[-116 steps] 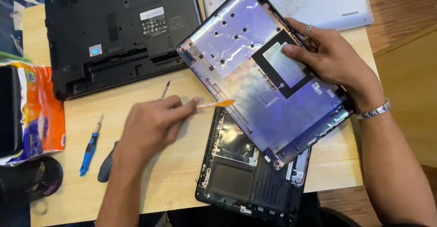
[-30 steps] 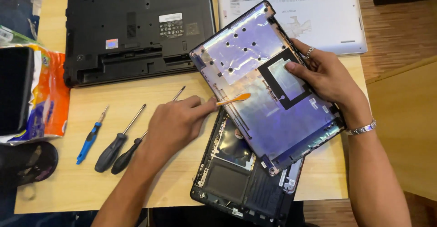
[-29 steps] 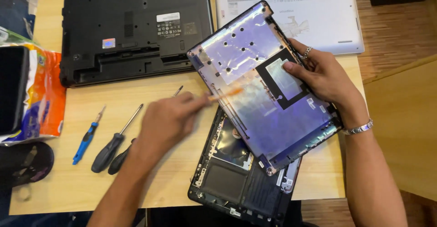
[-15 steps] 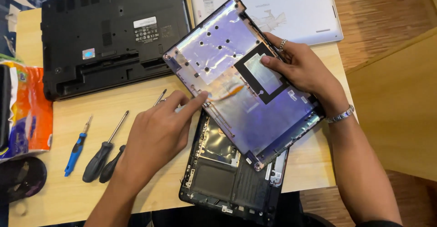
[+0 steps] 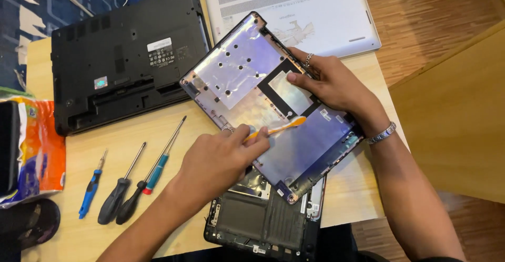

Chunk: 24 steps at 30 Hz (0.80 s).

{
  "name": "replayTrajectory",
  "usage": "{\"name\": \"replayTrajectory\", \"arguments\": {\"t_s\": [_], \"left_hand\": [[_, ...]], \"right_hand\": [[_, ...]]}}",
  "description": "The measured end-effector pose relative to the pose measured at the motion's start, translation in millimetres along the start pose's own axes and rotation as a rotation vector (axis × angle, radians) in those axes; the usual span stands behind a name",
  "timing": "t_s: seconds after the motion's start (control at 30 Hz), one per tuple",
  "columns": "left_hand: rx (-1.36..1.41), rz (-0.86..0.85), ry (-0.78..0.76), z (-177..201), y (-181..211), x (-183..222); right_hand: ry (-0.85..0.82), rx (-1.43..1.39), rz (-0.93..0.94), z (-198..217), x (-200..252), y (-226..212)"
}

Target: Cleaning the internal chassis and components of a disassembled laptop using a toothbrush to remove dust.

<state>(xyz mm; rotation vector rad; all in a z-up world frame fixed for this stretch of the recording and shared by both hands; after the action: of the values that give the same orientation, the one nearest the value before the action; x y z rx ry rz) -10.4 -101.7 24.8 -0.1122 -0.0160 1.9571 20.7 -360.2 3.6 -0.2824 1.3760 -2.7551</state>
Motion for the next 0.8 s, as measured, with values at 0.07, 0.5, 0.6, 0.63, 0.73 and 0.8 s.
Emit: {"name": "replayTrajectory", "arguments": {"t_s": [0.07, 0.5, 0.6, 0.63, 0.73, 0.8], "left_hand": [[0.038, 0.100, 0.006, -4.9, -33.0, -4.3], [0.048, 0.171, 0.030, 1.1, -24.9, -41.0], [0.099, 0.126, 0.009, 11.5, -10.9, -46.9], [0.099, 0.128, 0.005, 3.9, -22.0, -48.8], [0.026, 0.219, 0.015, -5.8, -37.8, -47.4], [0.024, 0.168, -0.022, -4.9, -11.6, -44.9]], "right_hand": [[0.024, -0.036, 0.008, -0.1, 1.9, 4.3], [0.026, -0.259, -0.013, -2.8, -8.0, 15.4], [0.016, -0.243, -0.019, -7.8, -14.6, 39.2], [0.013, -0.246, -0.020, -8.1, -14.4, 40.9], [0.022, -0.261, -0.005, -9.4, -16.4, 36.1], [0.012, -0.253, 0.010, -4.8, -11.2, 25.7]]}}
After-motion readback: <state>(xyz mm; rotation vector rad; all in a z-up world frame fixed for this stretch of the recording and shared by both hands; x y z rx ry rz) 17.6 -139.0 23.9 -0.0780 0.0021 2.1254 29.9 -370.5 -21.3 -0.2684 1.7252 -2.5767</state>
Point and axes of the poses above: each hand's wrist, its own x-axis away from the middle knuckle, its own z-axis out of the back of the hand, y = z × x, the point moved 3 cm from there along -x, towards the middle knuckle, and after that the axes turned 5 degrees about -y, right-handed, at the moved point
